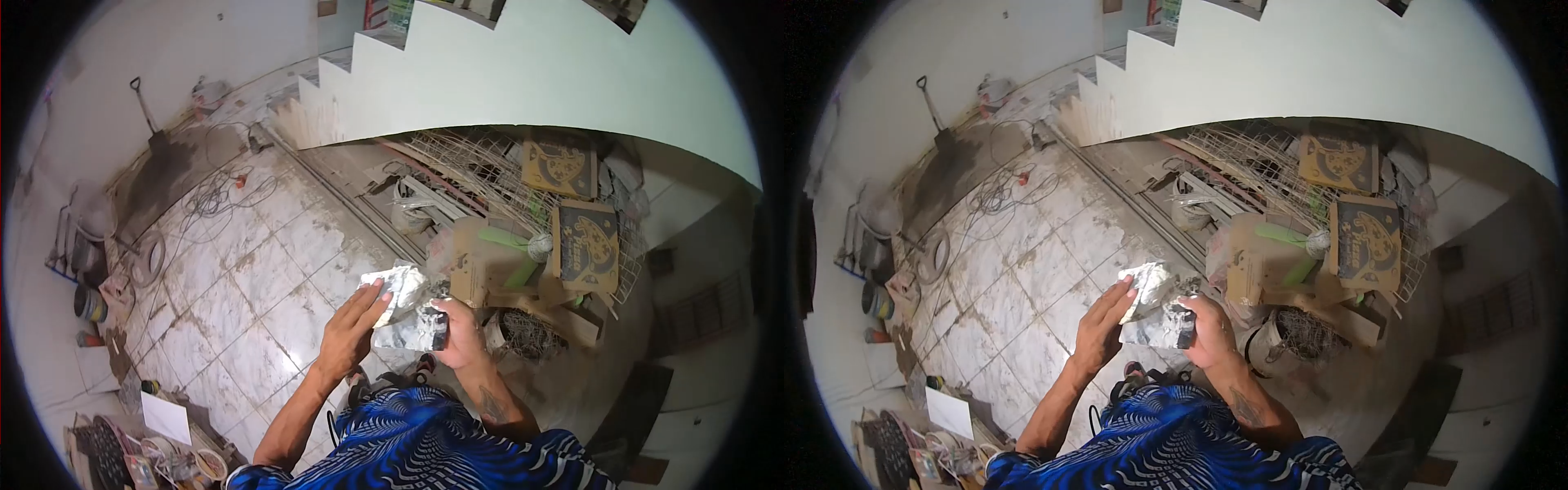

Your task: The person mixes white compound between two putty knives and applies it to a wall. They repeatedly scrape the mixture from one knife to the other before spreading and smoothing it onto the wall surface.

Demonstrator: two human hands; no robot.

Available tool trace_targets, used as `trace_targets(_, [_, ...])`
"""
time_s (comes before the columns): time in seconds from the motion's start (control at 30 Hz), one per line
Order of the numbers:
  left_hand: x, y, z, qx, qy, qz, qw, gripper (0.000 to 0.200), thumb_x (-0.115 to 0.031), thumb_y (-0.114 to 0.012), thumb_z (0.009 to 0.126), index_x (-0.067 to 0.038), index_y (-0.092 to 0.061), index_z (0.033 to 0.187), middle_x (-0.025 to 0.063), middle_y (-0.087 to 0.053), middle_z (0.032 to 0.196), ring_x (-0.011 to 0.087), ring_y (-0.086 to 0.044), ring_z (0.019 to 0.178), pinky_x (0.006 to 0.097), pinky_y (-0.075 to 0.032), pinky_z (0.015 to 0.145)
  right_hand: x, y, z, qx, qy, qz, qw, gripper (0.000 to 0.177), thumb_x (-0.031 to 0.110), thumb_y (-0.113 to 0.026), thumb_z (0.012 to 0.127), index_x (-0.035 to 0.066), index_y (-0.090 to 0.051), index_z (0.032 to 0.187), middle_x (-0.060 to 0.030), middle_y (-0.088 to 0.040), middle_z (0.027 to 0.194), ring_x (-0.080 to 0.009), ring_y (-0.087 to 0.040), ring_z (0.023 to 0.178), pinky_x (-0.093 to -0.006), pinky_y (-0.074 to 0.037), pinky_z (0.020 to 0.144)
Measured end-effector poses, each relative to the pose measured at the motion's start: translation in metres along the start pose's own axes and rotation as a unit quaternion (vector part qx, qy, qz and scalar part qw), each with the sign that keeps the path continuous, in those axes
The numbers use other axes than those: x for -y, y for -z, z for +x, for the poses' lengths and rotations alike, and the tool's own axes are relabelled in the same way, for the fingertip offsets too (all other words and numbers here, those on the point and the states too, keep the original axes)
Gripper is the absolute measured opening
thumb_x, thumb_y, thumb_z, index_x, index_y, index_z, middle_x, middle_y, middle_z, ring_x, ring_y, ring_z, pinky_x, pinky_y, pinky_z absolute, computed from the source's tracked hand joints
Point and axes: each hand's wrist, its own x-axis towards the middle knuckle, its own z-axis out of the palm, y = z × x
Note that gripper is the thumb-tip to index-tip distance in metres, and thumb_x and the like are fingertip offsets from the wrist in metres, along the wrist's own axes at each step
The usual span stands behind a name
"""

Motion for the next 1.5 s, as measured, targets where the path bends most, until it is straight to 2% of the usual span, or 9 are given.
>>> trace_targets(0.47, [0.055,0.054,-0.038,0.016,-0.022,0.032,0.999,0.067,0.014,-0.058,0.074,-0.014,-0.058,0.135,0.0124,-0.059,0.140,0.0383,-0.060,0.121,0.0433,-0.052,0.098,-0.032,-0.054,0.015,0.083,-0.001,0.104,0.991,0.020,0.014,-0.055,0.092,-0.002,-0.064,0.098,-0.0158,-0.071,0.093,-0.0289,-0.071,0.084,-0.0438,-0.057,0.083])
trace_targets(0.6, [0.057,0.039,-0.055,0.061,0.124,-0.113,0.984,0.055,0.006,-0.057,0.088,-0.011,-0.051,0.141,0.0202,-0.059,0.136,0.0368,-0.060,0.123,0.0398,-0.049,0.100,-0.007,-0.088,0.023,0.050,0.074,0.043,0.995,0.025,0.014,-0.053,0.094,-0.004,-0.062,0.108,-0.0165,-0.070,0.100,-0.0301,-0.070,0.092,-0.0459,-0.056,0.089])
trace_targets(0.7, [0.069,0.034,-0.045,-0.015,0.305,-0.241,0.921,0.047,-0.012,-0.049,0.103,-0.001,-0.037,0.147,0.0228,-0.060,0.132,0.0277,-0.059,0.121,0.0349,-0.046,0.100,0.007,-0.107,0.032,0.054,0.123,0.014,0.991,0.028,0.013,-0.052,0.095,-0.005,-0.060,0.114,-0.0164,-0.069,0.107,-0.0298,-0.069,0.098,-0.0460,-0.054,0.093])
trace_targets(0.83, [0.106,0.050,-0.018,-0.130,0.473,-0.498,0.715,0.050,-0.010,-0.046,0.101,0.001,-0.035,0.148,0.0140,-0.054,0.138,0.0246,-0.057,0.120,0.0358,-0.048,0.097,0.010,-0.093,0.070,0.068,0.153,-0.008,0.986,0.034,0.007,-0.051,0.093,-0.003,-0.055,0.125,-0.0147,-0.065,0.119,-0.0279,-0.063,0.112,-0.0468,-0.049,0.101])
trace_targets(1.03, [0.139,0.082,0.070,-0.161,0.519,-0.593,0.594,0.047,-0.016,-0.049,0.102,-0.002,-0.039,0.145,0.0099,-0.061,0.122,0.0210,-0.065,0.099,0.0348,-0.057,0.082,0.005,-0.117,0.142,0.060,0.222,-0.071,0.971,0.040,0.003,-0.051,0.091,0.000,-0.052,0.132,-0.0108,-0.061,0.126,-0.0248,-0.058,0.119,-0.0423,-0.044,0.106])
trace_targets(1.13, [0.173,0.084,0.100,-0.164,0.563,-0.542,0.602,0.044,-0.022,-0.048,0.103,-0.002,-0.043,0.142,0.0083,-0.062,0.120,0.0193,-0.066,0.096,0.0333,-0.058,0.079,0.013,-0.148,0.166,0.040,0.241,-0.120,0.962,0.035,0.004,-0.052,0.094,-0.001,-0.053,0.129,-0.0093,-0.061,0.121,-0.0198,-0.058,0.112,-0.0356,-0.045,0.101])
trace_targets(1.3, [0.211,0.083,0.160,-0.124,0.530,-0.624,0.560,0.039,-0.020,-0.045,0.103,0.000,-0.047,0.137,0.0120,-0.064,0.121,0.0211,-0.068,0.101,0.0339,-0.059,0.081,0.021,-0.168,0.219,-0.045,0.357,-0.302,0.883,0.037,0.002,-0.048,0.098,-0.003,-0.051,0.134,-0.0082,-0.062,0.115,-0.0127,-0.056,0.098,-0.0304,-0.046,0.085])
trace_targets(1.37, [0.223,0.084,0.170,-0.097,0.527,-0.643,0.547,0.040,-0.019,-0.046,0.102,0.001,-0.048,0.136,0.0131,-0.065,0.120,0.0216,-0.068,0.101,0.0340,-0.059,0.082,0.022,-0.170,0.228,-0.050,0.376,-0.423,0.823,0.034,0.006,-0.048,0.099,-0.005,-0.051,0.131,-0.0118,-0.063,0.110,-0.0169,-0.058,0.092,-0.0306,-0.047,0.082])
trace_targets(1.5, [0.247,0.083,0.204,-0.068,0.511,-0.669,0.536,0.039,-0.019,-0.047,0.101,0.004,-0.049,0.133,0.0147,-0.066,0.117,0.0226,-0.070,0.098,0.0344,-0.060,0.084,0.041,-0.185,0.264,0.101,0.490,-0.599,0.625,0.048,0.004,-0.050,0.094,-0.003,-0.044,0.141,-0.0244,-0.054,0.134,-0.0363,-0.055,0.121,-0.0422,-0.043,0.103])
